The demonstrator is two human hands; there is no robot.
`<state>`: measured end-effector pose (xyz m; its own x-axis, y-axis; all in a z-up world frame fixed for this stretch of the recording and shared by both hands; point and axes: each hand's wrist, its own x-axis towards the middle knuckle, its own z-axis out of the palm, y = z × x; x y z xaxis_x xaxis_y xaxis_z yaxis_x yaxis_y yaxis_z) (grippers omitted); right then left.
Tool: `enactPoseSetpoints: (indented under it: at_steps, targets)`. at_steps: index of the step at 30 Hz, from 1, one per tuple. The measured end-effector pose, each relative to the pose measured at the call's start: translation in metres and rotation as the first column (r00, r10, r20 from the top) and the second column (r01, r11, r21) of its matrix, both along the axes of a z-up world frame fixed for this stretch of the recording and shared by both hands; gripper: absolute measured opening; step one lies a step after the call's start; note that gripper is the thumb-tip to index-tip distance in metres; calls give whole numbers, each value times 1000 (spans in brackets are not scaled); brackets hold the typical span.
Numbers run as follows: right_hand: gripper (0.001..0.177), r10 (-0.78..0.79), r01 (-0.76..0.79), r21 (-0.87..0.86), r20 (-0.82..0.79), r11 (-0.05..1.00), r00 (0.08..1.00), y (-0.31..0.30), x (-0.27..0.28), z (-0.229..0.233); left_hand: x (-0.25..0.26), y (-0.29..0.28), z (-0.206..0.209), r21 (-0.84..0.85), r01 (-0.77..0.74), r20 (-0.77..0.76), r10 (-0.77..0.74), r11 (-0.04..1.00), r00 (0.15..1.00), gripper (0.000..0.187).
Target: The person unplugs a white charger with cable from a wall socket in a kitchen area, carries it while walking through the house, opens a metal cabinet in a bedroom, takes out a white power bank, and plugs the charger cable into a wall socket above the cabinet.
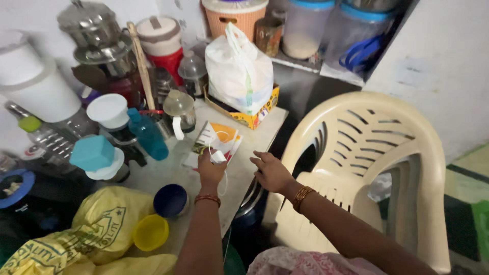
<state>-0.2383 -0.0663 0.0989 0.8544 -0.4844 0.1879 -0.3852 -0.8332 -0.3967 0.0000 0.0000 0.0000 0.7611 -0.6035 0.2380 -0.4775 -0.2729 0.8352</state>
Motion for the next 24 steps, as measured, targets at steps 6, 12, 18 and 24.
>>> enactPoseSetpoints:
  at_steps: [6,12,18,24]
  targets:
    - [51,82,-86,7,251,996,964,-15,12,47,-17,-16,46,-400,149,-218,-252,904,943,46]
    - [47,58,-212,292,460,933,886,-33,33,73,-36,-23,128,-483,121,-583,-422,867,695,46]
    - [43,2,-411,511,625,755,780,-54,46,79,-56,-27,180,-570,79,-671,-518,818,530,37]
    - [43,22,-479,502,673,720,739,-56,23,119,-65,-27,215,-600,224,-610,-620,768,493,28]
